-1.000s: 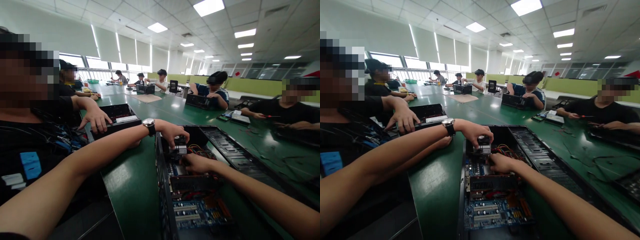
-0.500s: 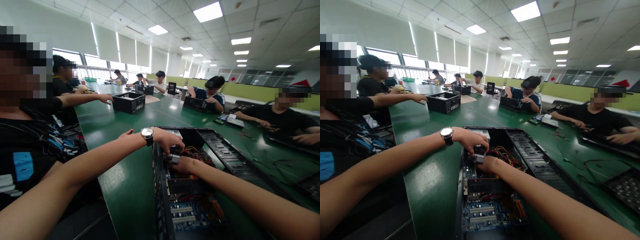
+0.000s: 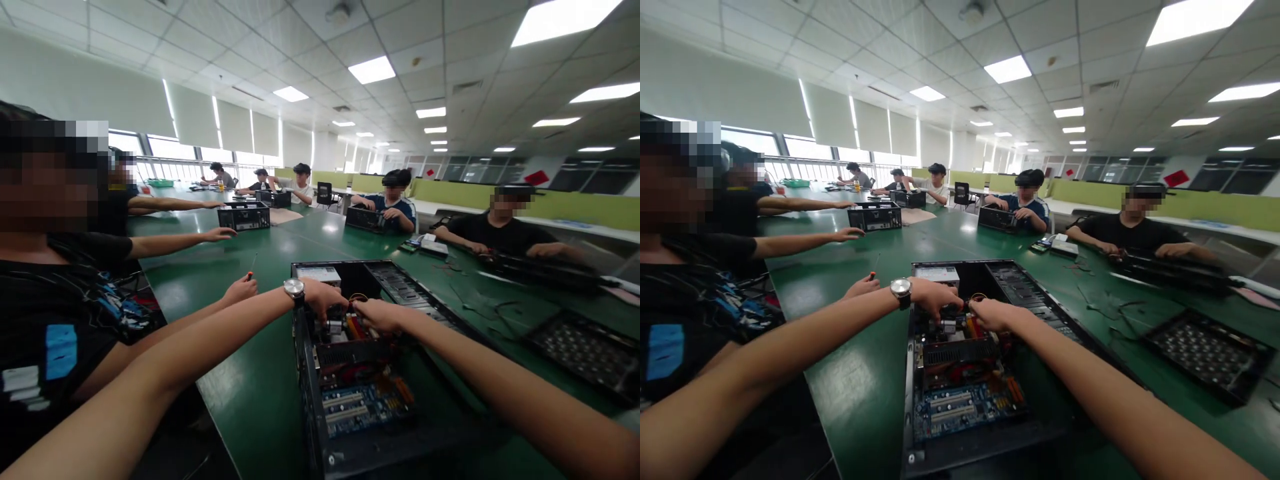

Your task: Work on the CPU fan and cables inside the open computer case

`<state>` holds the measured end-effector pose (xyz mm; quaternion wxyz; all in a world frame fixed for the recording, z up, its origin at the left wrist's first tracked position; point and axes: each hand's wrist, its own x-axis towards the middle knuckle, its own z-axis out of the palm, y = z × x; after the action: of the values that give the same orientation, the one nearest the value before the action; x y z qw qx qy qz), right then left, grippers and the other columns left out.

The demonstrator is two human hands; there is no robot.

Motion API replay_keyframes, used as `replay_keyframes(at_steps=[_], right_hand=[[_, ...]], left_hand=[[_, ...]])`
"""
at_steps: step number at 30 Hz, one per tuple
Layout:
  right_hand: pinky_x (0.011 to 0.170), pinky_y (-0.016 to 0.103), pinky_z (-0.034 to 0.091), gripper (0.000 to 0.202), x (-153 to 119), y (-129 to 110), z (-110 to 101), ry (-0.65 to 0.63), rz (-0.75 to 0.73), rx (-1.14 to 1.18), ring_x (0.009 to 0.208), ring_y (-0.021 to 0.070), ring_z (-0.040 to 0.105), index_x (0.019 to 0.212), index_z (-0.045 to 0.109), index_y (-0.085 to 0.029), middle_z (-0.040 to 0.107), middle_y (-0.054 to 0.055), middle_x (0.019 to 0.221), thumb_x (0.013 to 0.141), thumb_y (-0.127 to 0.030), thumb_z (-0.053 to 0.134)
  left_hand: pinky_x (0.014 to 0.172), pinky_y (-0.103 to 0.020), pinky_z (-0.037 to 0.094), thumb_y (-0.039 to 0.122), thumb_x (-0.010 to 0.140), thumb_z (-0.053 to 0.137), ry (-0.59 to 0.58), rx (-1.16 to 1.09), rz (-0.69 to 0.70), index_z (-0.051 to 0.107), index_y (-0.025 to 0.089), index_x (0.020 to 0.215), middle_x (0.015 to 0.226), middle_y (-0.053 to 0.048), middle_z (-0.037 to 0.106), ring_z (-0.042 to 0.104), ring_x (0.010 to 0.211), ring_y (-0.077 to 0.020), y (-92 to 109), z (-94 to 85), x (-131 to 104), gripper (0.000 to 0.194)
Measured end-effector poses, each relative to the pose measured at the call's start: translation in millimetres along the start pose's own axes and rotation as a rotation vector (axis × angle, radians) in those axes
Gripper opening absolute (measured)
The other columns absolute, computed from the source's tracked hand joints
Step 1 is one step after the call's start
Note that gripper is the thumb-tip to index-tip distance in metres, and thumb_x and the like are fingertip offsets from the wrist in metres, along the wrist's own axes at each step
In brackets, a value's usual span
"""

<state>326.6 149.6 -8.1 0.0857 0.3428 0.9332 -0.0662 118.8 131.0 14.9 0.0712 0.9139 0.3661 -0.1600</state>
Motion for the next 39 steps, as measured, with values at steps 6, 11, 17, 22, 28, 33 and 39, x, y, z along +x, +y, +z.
replay_keyframes(at_steps=[6, 11, 17, 22, 28, 33, 39], right_hand=[[0.081, 0.032, 0.043, 0.021, -126.9, -26.9, -6.2, 0.476, 0.055, 0.129, 0.087, 0.0200, 0.059, 0.092, 0.051, -0.023, 0.063, 0.006, 0.093, 0.094, -0.016, 0.032], [0.064, 0.034, 0.038, 0.021, -200.1, -64.1, 60.4, 1.201, 0.380, 0.398, 0.066, 0.0205, 0.051, 0.078, 0.050, -0.027, 0.056, 0.001, 0.079, 0.092, -0.020, 0.035], [0.064, 0.034, 0.034, 0.022, -158.6, -61.8, 82.3, 1.496, 0.334, 0.490, 0.066, 0.0211, 0.046, 0.071, 0.047, -0.026, 0.049, 0.002, 0.075, 0.086, -0.013, 0.038], [0.078, 0.036, 0.041, 0.028, -89.6, -65.9, 52.4, 1.148, 0.497, 0.398, 0.076, 0.0253, 0.055, 0.070, 0.043, -0.025, 0.054, 0.007, 0.075, 0.089, -0.014, 0.026], [0.084, 0.031, 0.044, 0.029, 94.3, -131.4, 0.3, 0.866, 0.315, 0.419, 0.097, 0.0222, 0.063, 0.092, 0.063, -0.023, 0.067, 0.006, 0.105, 0.093, -0.012, 0.037], [0.094, 0.038, 0.048, 0.014, 176.2, -190.1, -33.2, 0.810, 0.056, 0.506, 0.105, 0.0189, 0.061, 0.107, 0.064, -0.019, 0.065, 0.005, 0.116, 0.101, -0.023, 0.051], [0.086, 0.034, 0.051, 0.014, 105.5, -157.8, 51.0, 0.742, 0.087, 0.609, 0.089, 0.0168, 0.063, 0.090, 0.063, -0.019, 0.067, 0.001, 0.096, 0.096, -0.016, 0.051]], left_hand=[[0.085, -0.036, 0.050, 0.034, 0.083, 0.073, 0.073, -0.003, -0.066, 0.060, 0.026, 0.129, 0.123, -0.009, 0.060, 0.063, 0.102, -0.0265, 21.4, 5.4, -5.2, 0.048], [0.095, -0.030, 0.045, 0.049, 0.103, 0.043, 0.381, -0.184, 0.074, 0.060, 0.022, 0.124, 0.122, -0.009, 0.063, 0.061, 0.109, -0.0210, 51.5, 8.2, -72.5, 0.038], [0.106, -0.035, 0.043, 0.042, 0.105, 0.042, 0.519, -0.264, 0.086, 0.064, 0.022, 0.121, 0.119, -0.007, 0.068, 0.061, 0.113, -0.0204, 69.0, 46.9, -124.2, 0.034], [0.116, -0.041, 0.041, 0.032, 0.101, 0.051, 0.888, -0.358, -0.097, 0.053, 0.031, 0.140, 0.150, -0.006, 0.050, 0.048, 0.138, -0.0218, 58.0, 77.3, -160.1, 0.039], [0.112, -0.048, 0.048, 0.020, 0.095, 0.054, 1.236, -0.224, -0.061, 0.055, 0.033, 0.135, 0.144, -0.006, 0.055, 0.051, 0.136, -0.0280, 105.0, 71.6, -197.4, 0.042], [0.114, -0.052, 0.044, 0.016, 0.095, 0.054, 1.301, -0.249, 0.001, 0.054, 0.028, 0.134, 0.144, -0.008, 0.054, 0.048, 0.136, -0.0281, 127.6, 46.3, -183.3, 0.040], [0.102, -0.043, 0.050, 0.013, 0.096, 0.049, 1.428, -0.348, -0.020, 0.061, 0.022, 0.117, 0.119, -0.008, 0.065, 0.059, 0.118, -0.0227, 90.2, 77.6, -146.5, 0.026]])
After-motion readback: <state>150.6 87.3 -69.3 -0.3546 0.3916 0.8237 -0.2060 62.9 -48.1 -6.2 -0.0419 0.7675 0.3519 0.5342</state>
